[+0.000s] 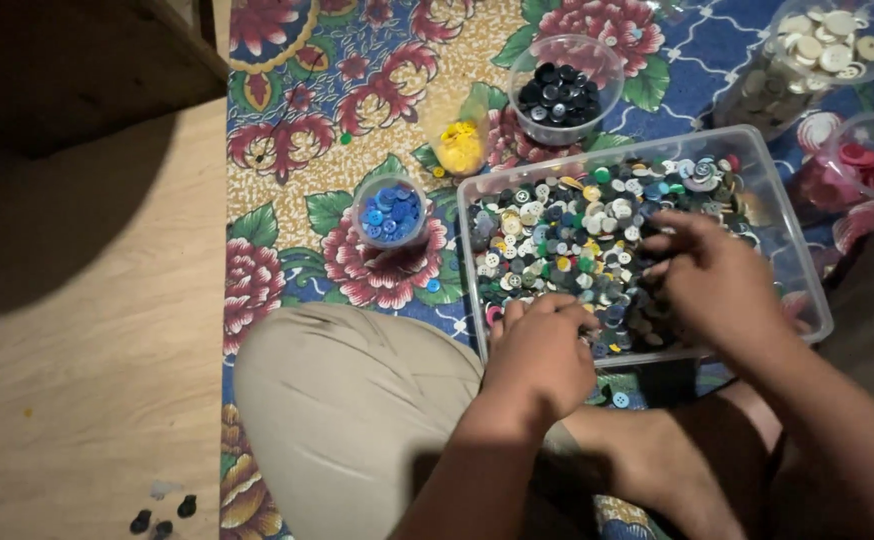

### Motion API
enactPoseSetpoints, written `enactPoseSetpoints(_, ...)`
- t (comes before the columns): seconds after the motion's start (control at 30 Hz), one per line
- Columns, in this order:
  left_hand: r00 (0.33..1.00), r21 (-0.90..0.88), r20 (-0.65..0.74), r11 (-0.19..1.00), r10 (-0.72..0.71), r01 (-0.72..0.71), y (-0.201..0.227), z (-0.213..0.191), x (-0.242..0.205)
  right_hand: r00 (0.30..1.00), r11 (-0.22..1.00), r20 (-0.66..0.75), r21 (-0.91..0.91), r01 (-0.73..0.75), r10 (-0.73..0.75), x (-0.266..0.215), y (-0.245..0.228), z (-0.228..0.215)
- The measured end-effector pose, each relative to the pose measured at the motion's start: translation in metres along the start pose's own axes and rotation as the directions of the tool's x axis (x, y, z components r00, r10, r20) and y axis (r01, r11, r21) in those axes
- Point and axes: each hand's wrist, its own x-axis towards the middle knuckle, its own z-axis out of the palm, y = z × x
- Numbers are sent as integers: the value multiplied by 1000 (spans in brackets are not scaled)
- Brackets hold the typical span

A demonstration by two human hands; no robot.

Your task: Sorting various colored buttons from a large plastic container into smaller individual containers by color.

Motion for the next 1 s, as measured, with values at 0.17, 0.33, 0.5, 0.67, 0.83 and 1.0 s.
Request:
enactPoseSetpoints(0.17,995,-48,-102,999,6,-11,12,-16,-5,910,861,-74,-363,357,-409,29,13,6)
enactPoseSetpoints(0.33,970,-86,-242,996,4,-26,8,-24,-5,852,758,-15,-465,458,-524,41,20,28)
enactPoseSetpoints(0.5,971,-94,-236,995,-47,25,4,-29,1,964,847,125,-461,264,-233,32,10,18)
enactPoseSetpoints(0.67,953,-149,-302,989,-29,-17,2,-29,9,942,889,333,-443,112,47,27,-13,-8)
enactPoseSetpoints(0.83,965,-151,-246,987,-87,50,5,-37,9,979,885,183,-436,165,-92,43,-10,2)
enactPoseSetpoints(1.0,963,-193,-232,977,-138,94,2,-44,5,975,857,97,-464,223,-201,52,19,28)
